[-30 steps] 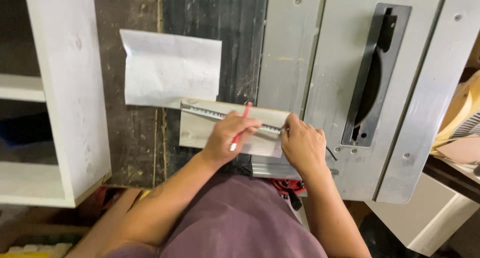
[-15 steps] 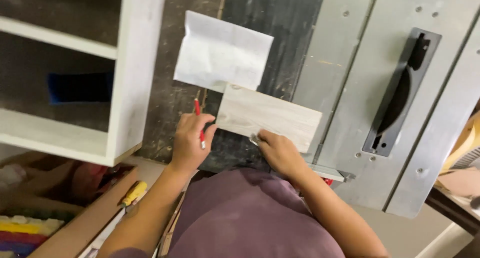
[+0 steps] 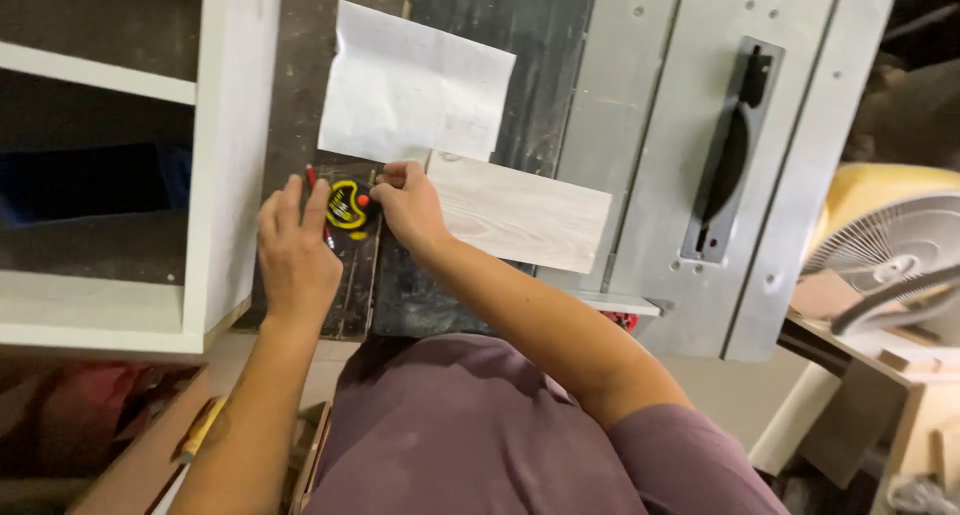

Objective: Measuring, marking, and fitting a small wood panel into a white shelving unit in a workshop.

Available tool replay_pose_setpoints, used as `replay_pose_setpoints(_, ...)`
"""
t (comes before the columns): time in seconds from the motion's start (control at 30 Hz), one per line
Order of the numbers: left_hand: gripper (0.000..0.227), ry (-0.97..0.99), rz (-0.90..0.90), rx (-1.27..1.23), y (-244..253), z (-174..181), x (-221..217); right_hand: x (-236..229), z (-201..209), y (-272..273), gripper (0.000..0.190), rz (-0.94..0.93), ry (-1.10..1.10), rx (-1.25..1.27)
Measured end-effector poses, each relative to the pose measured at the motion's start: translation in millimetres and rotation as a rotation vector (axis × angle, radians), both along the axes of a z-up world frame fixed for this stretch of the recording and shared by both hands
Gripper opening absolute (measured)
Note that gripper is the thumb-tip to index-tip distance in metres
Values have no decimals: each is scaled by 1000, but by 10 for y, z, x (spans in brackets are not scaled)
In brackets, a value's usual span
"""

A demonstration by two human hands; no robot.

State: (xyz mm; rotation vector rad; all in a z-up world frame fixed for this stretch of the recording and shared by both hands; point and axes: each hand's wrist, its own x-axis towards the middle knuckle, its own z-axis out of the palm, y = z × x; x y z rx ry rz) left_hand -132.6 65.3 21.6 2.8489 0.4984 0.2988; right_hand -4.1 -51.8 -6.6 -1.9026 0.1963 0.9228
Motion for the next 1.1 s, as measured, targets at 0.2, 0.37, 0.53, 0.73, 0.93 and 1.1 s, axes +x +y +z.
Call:
replay_pose_setpoints(0.2, 82, -176, -437, -322, -360, 28, 388, -382, 724, -1104, 20, 74, -443, 264)
replay_pose_setpoints(0.37, 121, 164, -790, -250, -1027, -173, 1002, -1199, 613, -2689, 14, -252, -715, -8)
replay_pose_setpoints(0.53, 155, 341, -900, -72, -1253, -191, 1388, -1687, 151, -3589, 40, -467, -909, -344)
replay_pose_setpoints(0.73, 147, 274, -901, 78, -1606, -217, 1464, -1625, -188, -4013, 84, -305, -1029, -383)
replay_pose_setpoints(0.93, 140, 346, -987, 85, -2562, 12, 1544, -1524, -455, -4402, 48, -93, -1082, -350)
replay_pose_setpoints(1.1, 132, 561, -926, 26, -3050, -117, 1610, -1493, -718, -4634, 55, 9, -1188, -274)
